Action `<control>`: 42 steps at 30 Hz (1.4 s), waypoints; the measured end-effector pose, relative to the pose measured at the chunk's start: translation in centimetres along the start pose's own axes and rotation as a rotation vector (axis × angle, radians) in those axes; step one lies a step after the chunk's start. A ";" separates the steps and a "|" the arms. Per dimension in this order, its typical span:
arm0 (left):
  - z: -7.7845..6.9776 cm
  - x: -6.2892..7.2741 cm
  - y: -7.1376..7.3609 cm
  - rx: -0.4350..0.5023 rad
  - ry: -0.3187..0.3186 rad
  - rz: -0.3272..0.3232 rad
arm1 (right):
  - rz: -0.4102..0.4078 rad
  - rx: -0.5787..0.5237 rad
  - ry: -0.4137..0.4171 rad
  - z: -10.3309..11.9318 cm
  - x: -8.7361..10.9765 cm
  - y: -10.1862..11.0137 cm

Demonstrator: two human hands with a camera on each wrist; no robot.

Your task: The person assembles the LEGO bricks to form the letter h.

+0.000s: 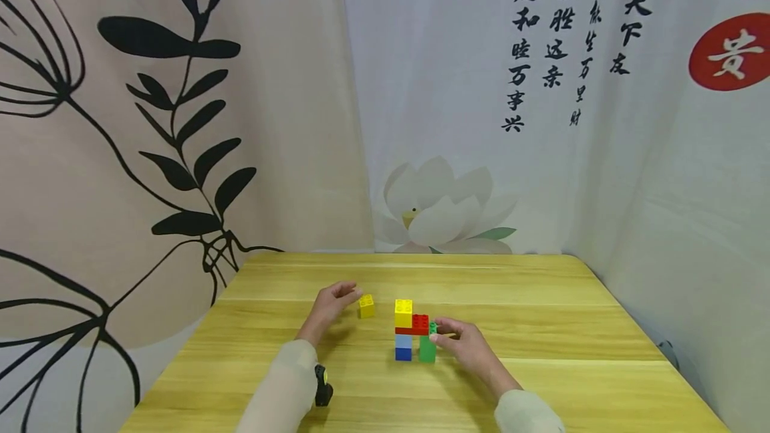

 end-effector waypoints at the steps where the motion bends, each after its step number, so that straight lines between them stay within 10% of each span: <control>1: 0.2 -0.1 -0.1 -0.004 0.003 0.000 | 0.001 -0.002 -0.002 0.0 0.0 0.0; 42: 2.2 -1.2 -1.7 -0.177 0.042 0.012 | 0.003 -0.005 -0.024 -0.3 -0.1 0.2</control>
Point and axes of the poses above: each hand's wrist, its own x-axis away from the middle knuckle, its own y-axis out of the back of the hand, z = x × y, the point moved 3 cm from there along -x, towards the middle knuckle, and after that the axes turned 1 degree about -z, right-handed, at the moved point
